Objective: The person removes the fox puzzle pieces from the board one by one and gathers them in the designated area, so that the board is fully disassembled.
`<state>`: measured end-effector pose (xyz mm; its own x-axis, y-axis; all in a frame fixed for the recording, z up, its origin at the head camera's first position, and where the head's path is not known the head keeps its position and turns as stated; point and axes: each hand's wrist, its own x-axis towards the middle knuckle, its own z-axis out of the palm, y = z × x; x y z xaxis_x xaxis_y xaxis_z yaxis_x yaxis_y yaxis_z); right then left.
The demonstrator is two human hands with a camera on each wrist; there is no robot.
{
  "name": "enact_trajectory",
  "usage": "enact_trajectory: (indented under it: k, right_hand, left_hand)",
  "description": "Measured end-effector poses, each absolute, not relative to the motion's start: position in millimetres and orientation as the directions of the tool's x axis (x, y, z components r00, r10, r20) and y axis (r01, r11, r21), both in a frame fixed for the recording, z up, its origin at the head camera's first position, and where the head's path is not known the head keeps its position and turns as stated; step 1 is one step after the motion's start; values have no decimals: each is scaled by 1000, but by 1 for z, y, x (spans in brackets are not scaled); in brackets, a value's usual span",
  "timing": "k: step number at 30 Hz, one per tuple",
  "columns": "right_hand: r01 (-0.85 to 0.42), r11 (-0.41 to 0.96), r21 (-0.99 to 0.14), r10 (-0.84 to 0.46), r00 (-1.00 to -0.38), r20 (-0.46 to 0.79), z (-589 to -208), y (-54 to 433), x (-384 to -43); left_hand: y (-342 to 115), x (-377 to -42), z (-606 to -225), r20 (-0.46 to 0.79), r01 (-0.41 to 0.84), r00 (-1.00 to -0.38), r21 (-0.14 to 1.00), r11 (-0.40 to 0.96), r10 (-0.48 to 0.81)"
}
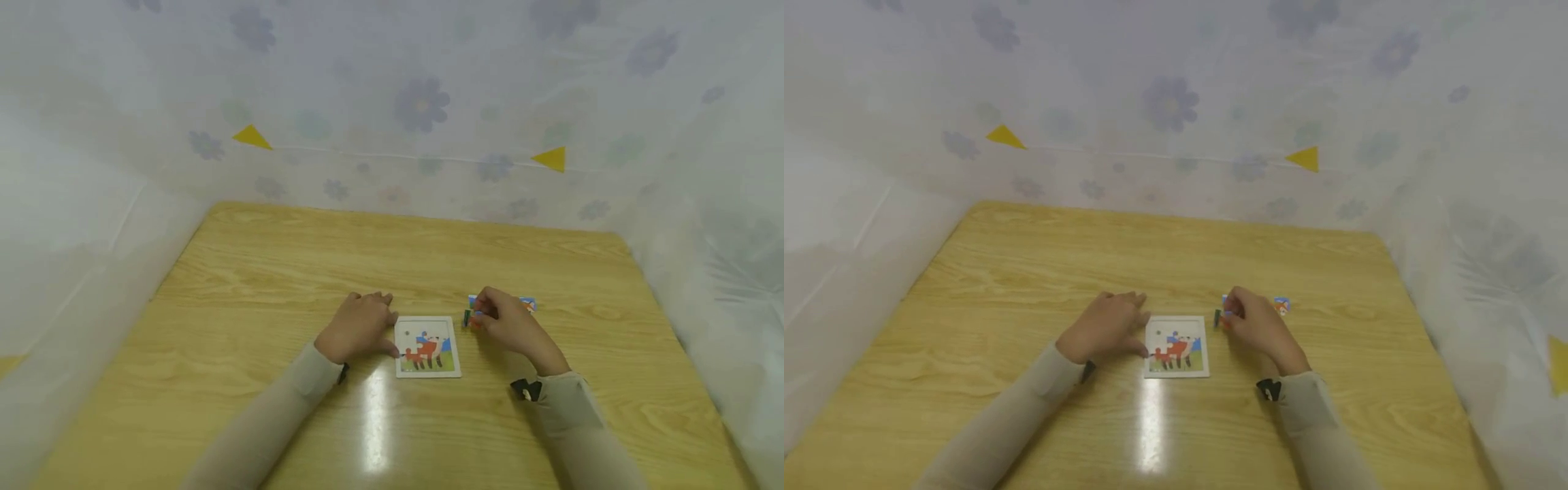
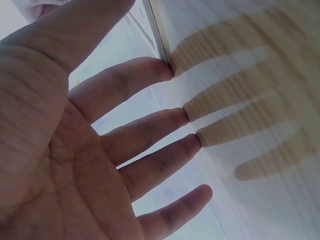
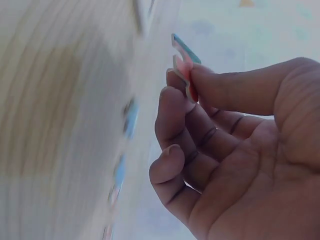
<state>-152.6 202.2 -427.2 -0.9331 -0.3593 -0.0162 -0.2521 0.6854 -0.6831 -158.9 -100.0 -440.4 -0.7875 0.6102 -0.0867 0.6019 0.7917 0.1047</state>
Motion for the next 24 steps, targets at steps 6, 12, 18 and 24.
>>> enact_trajectory:
  k: [6,12,18,24]
  right_hand:
    - [-241,726,-644,-347,-937,-39,-436,219,-156]
    - [-259,767,-586,-344,-938,-36,-443,222,-159]
    - [-302,783,-544,-372,-928,-21,-446,220,-162]
    - [-311,803,-509,-381,-924,-36,-445,218,-163]
  left_hand:
    - [-99,-158,-438,-108,590,-794,99,801,598]
    - [-97,-159,-437,-110,587,-795,106,803,596]
    - [-97,-158,-437,-112,586,-796,104,804,595]
    - [-98,-158,-437,-96,596,-792,96,797,603]
